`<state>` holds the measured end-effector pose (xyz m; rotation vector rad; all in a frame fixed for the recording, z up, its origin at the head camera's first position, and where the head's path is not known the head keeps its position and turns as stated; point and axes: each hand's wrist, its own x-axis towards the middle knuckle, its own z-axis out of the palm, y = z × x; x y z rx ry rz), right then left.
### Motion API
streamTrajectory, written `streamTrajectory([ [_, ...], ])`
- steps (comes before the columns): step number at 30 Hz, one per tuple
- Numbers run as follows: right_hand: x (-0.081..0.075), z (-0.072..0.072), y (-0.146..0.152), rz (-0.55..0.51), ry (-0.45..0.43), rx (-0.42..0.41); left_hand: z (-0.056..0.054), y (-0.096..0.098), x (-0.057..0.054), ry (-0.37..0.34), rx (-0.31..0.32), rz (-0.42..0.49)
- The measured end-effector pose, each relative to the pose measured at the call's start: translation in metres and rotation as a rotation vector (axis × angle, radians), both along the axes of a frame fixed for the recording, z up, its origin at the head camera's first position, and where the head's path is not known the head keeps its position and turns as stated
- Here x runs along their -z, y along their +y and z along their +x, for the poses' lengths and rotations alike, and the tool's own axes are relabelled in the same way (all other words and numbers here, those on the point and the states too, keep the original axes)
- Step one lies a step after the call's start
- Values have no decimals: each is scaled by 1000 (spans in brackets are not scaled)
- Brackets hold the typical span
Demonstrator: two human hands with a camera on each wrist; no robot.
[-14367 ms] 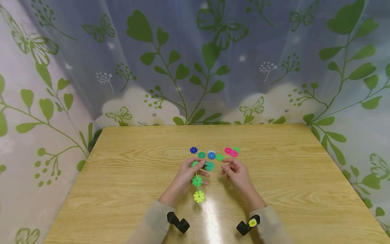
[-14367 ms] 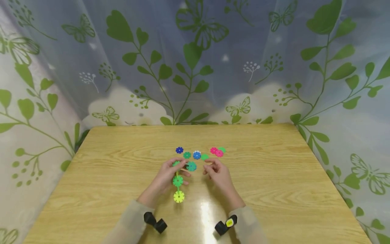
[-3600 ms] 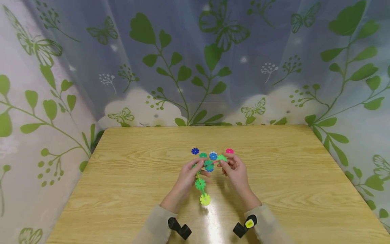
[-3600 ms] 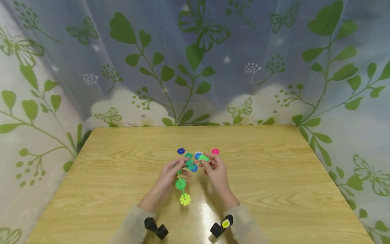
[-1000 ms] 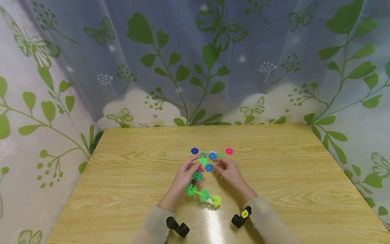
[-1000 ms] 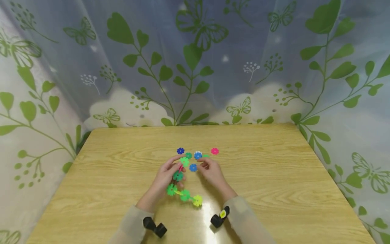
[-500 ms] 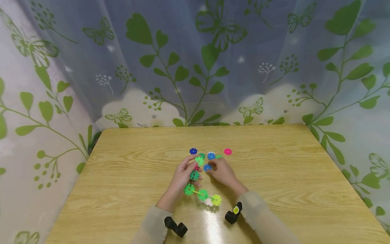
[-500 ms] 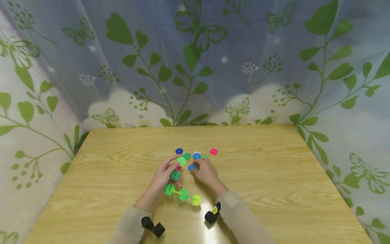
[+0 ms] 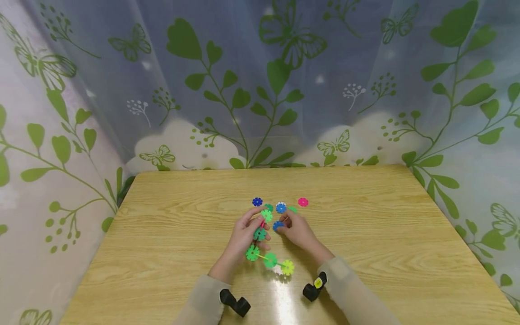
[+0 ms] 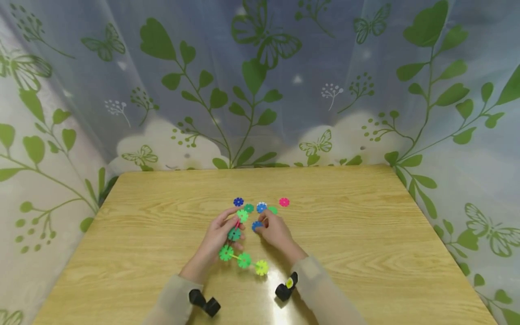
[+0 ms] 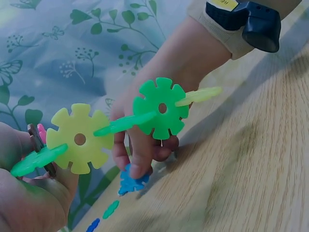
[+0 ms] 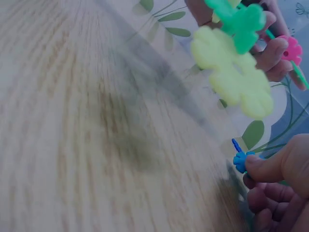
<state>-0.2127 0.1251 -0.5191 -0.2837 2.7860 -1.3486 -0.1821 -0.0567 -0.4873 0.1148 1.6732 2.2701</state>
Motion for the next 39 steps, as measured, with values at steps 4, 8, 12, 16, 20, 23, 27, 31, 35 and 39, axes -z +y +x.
streamTrajectory([
  [4,-3,4,2,-90,27,21,0,1,-1,-2,-11,8],
  [8,-12,11,3,-203,30,43,1,2,-1,-2,-14,15],
  [12,-22,18,2,-281,54,52,2,3,-2,1,-13,21],
  [16,-29,23,0,-318,66,66,2,4,-2,19,-15,21],
  [20,-32,25,-2,-340,62,78,3,5,-3,33,-13,19],
  [23,-34,27,-2,-350,71,68,4,5,-4,27,-11,20],
  [27,-35,28,-2,-358,100,34,4,6,-5,14,-14,24],
  [31,-55,38,-4,-374,76,-26,4,7,-6,9,-14,20],
  [35,-55,38,-3,-373,56,-57,4,9,-5,26,2,25],
  [39,-35,31,0,-357,88,-48,4,12,-4,36,26,40],
])
